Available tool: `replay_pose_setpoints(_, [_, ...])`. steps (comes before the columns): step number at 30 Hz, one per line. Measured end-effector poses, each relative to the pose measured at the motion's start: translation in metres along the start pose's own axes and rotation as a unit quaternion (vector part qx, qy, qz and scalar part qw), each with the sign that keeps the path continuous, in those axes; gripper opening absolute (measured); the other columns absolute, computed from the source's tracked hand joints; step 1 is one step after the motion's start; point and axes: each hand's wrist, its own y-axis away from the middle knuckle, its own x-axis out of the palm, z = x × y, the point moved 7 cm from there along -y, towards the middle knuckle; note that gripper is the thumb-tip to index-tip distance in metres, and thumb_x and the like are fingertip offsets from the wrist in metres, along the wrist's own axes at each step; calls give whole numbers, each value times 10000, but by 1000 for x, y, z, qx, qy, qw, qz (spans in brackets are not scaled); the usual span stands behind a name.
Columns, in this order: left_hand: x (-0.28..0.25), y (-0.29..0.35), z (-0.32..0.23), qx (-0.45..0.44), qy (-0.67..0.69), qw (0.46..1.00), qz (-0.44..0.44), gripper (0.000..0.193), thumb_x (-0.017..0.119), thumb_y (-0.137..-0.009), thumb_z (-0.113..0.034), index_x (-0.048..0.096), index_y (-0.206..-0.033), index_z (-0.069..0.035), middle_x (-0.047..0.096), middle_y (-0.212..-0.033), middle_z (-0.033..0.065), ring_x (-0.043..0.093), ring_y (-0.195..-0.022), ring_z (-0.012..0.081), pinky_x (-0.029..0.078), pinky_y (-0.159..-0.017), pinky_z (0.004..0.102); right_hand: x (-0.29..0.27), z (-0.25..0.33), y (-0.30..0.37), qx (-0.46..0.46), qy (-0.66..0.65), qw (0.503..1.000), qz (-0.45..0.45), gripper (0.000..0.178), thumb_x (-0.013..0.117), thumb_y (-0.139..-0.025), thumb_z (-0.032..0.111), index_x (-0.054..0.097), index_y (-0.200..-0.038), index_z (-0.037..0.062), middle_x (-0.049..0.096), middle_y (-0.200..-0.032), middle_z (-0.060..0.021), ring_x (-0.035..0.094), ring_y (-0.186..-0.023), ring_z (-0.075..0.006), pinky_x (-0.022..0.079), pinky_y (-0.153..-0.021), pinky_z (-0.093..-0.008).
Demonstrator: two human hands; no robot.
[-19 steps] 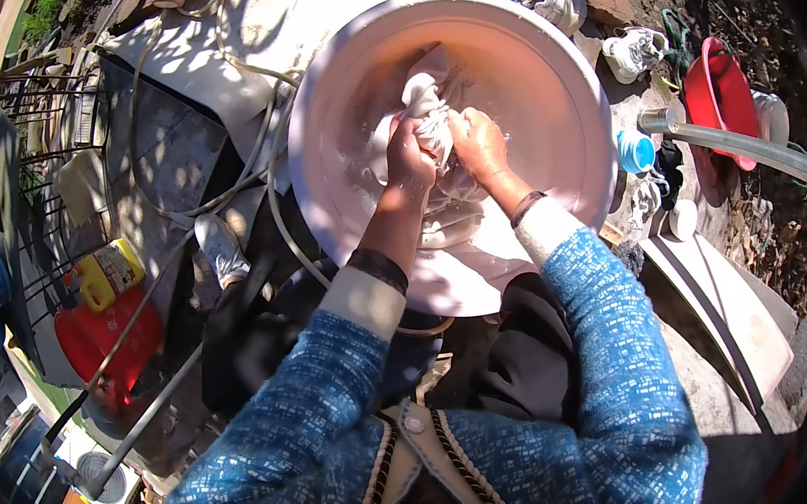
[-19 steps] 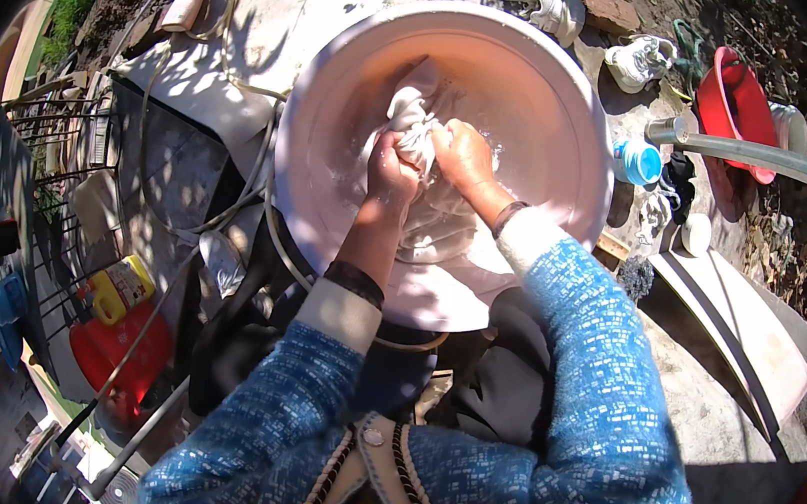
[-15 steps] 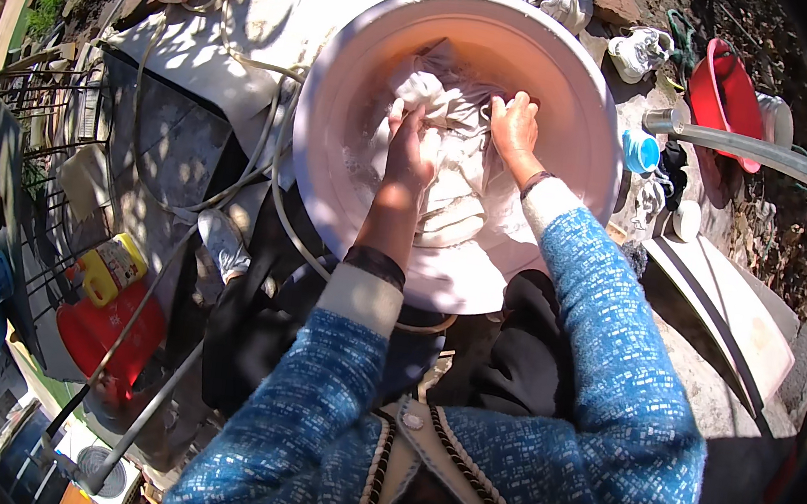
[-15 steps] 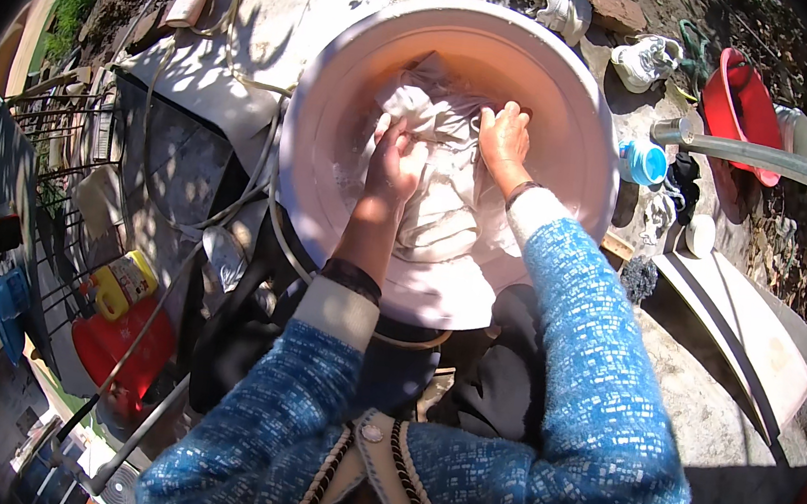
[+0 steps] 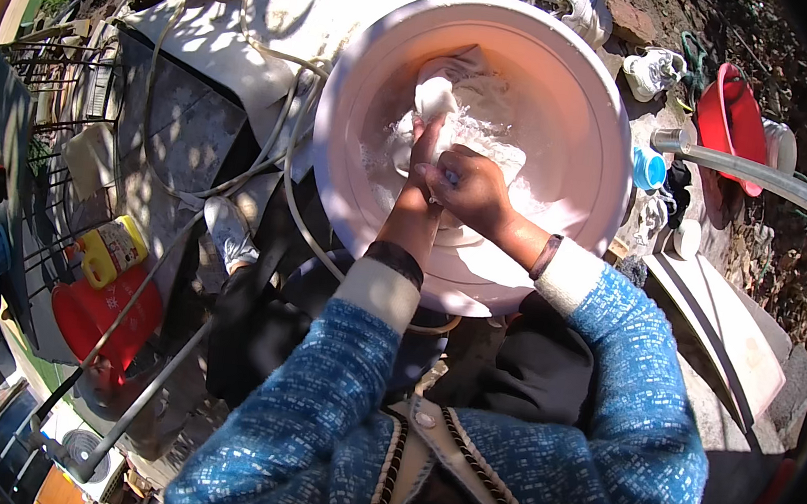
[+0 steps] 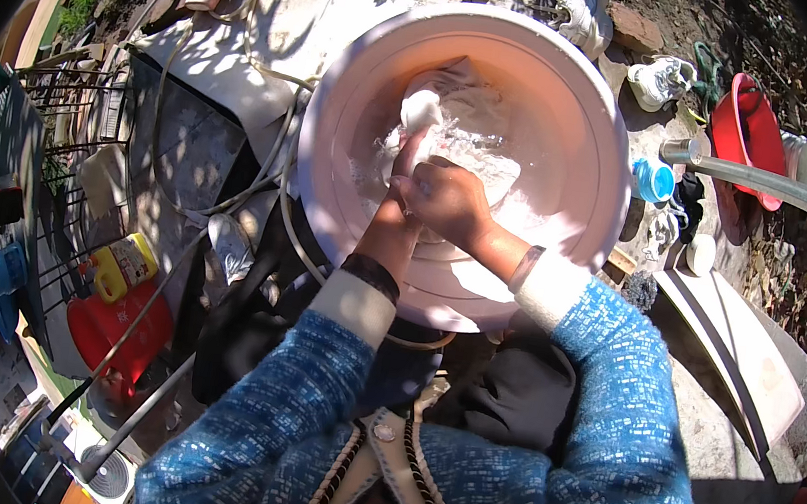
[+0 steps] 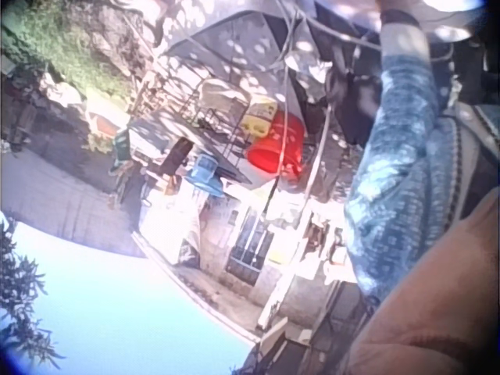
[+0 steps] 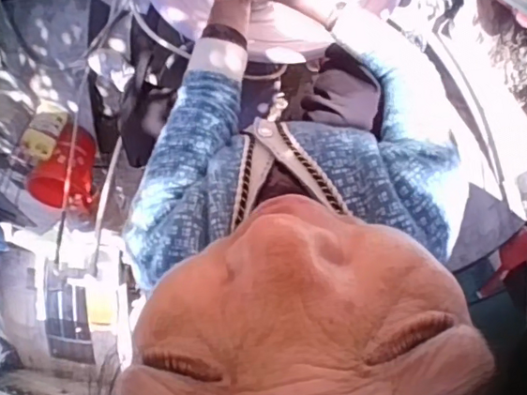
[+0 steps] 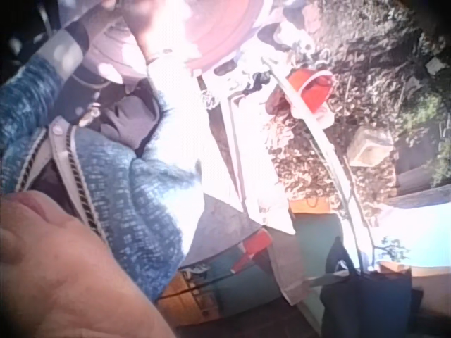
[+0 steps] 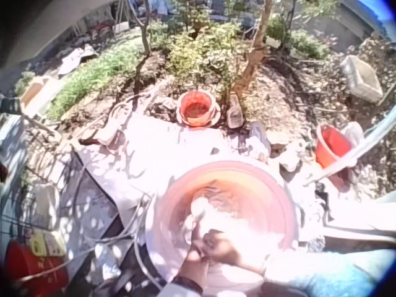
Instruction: The person hangs a black garment on a clothesline, then sits on the ground and hand-washes a light-colored cloth in a pink bucket filled with water. They repeatedly submerge, wring, and agitate the cloth by hand.
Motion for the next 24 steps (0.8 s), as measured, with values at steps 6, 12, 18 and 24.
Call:
replay_pose_setpoints(6, [-2, -9, 27, 34, 51, 998, 22, 521, 445, -1012, -459, 533, -1295, -31, 610, -1232, 104, 604, -1137, 240, 487, -1006, 379, -9, -22, -40, 53, 93, 985, -135, 357, 528, -905, 384, 667, -781, 80, 681, -856, -154, 655, -821, -385, 514, -729, -487])
replay_pose_setpoints(12, [-26, -31, -15, 81, 198, 976, -31, 343, 512, -813, -212, 621, -1081, -27, 650, -1010, 112, 628, -980, 275, 500, -920, 438, 5, -99, -1, 173, -81, 981, -17, 345, 612, -932, 315, 639, -796, 0, 651, -804, -195, 652, -728, -336, 503, -733, -442])
replay_pose_setpoints(18, [33, -12, -1, 61, 263, 961, 51, 423, 524, -916, -322, 573, -1238, -51, 640, -1141, 88, 610, -1051, 276, 456, -995, 436, -7, -127, -32, -10, -149, 985, -90, 631, 726, -893, 294, 421, -1393, 60, 537, -1284, -183, 538, -1215, -307, 515, -934, -423])
replay_pose_setpoints(24, [24, -14, 21, -44, 69, 996, -16, 859, 499, -998, -527, 89, -1558, -23, 130, -1606, 257, 151, -1490, 402, 149, -1217, 443, -2, -155, -28, 13, 42, 967, -251, 654, 627, -864, 16, 361, -1426, 217, 365, -1342, -230, 577, -1077, -463, 515, -933, -499])
